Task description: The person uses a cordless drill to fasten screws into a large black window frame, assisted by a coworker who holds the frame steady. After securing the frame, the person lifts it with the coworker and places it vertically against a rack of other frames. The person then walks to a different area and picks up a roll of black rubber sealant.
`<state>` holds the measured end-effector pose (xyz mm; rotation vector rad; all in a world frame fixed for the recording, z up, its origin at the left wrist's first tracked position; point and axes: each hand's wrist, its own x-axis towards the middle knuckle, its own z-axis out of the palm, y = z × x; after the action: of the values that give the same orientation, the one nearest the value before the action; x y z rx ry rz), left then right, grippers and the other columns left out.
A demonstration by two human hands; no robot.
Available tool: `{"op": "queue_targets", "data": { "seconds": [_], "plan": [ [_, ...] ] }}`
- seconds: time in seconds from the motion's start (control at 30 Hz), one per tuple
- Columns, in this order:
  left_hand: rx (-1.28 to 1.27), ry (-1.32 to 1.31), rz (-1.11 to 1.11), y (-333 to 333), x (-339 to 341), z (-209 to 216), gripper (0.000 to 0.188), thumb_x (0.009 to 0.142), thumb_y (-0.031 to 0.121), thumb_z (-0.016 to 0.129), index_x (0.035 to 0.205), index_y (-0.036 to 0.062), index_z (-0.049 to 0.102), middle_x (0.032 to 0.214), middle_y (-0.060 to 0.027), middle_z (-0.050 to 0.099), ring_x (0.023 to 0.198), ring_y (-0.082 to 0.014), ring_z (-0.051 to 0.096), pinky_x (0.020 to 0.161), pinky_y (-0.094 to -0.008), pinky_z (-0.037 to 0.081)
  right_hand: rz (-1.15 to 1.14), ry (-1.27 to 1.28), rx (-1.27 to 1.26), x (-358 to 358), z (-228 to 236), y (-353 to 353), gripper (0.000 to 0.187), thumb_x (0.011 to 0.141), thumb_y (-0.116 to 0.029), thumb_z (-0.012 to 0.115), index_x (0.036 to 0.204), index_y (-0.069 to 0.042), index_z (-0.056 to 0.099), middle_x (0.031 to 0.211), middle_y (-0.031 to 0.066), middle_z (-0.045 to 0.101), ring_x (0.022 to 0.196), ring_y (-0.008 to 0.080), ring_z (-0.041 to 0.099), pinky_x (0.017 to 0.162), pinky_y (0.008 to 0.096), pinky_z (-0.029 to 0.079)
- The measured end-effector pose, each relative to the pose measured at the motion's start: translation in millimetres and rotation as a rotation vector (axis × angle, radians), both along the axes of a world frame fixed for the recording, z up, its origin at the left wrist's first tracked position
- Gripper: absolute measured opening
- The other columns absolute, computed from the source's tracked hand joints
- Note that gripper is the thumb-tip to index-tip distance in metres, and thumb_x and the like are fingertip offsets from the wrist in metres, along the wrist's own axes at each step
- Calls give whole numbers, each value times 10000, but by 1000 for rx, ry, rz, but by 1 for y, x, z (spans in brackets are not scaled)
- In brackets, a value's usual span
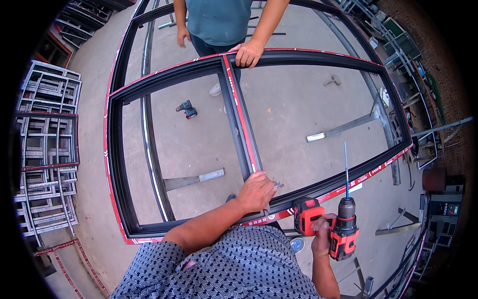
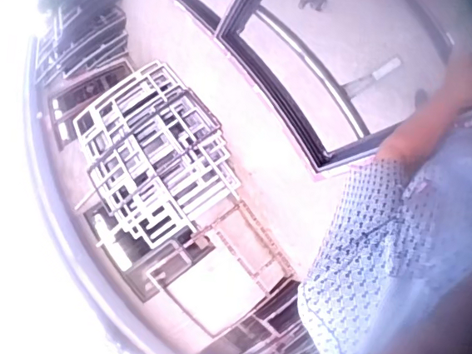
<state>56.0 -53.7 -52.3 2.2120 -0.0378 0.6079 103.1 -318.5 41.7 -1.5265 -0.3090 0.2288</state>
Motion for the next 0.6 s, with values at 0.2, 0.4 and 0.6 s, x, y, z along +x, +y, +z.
{"op": "queue_targets", "data": {
  "seconds": [0.2,0.4,0.6],
  "plan": [
    [14,7,0,0,0,0,140,987,171,615,967,49,680,871,-85,677,896,-264,635,1042,-417,453,-6,-8,-10,0,2,2,195,1069,-202,531,1171,-42,484,725,-6,444,657,98,434,666,292,437],
    [10,6,-4,0,1,1,137,985,170,617,967,50,680,874,-84,677,895,-263,638,1052,-423,454,-8,-13,2,0,2,2,212,1063,-218,545,1166,-43,487,725,-5,445,656,99,438,661,289,436],
    [0,3,-4,0,1,-2,139,982,170,617,974,47,682,877,-85,678,892,-265,638,1056,-428,454,-4,-35,-7,0,4,4,228,1057,-224,549,1170,-37,485,725,4,450,655,105,449,649,292,437]
  ]
}}
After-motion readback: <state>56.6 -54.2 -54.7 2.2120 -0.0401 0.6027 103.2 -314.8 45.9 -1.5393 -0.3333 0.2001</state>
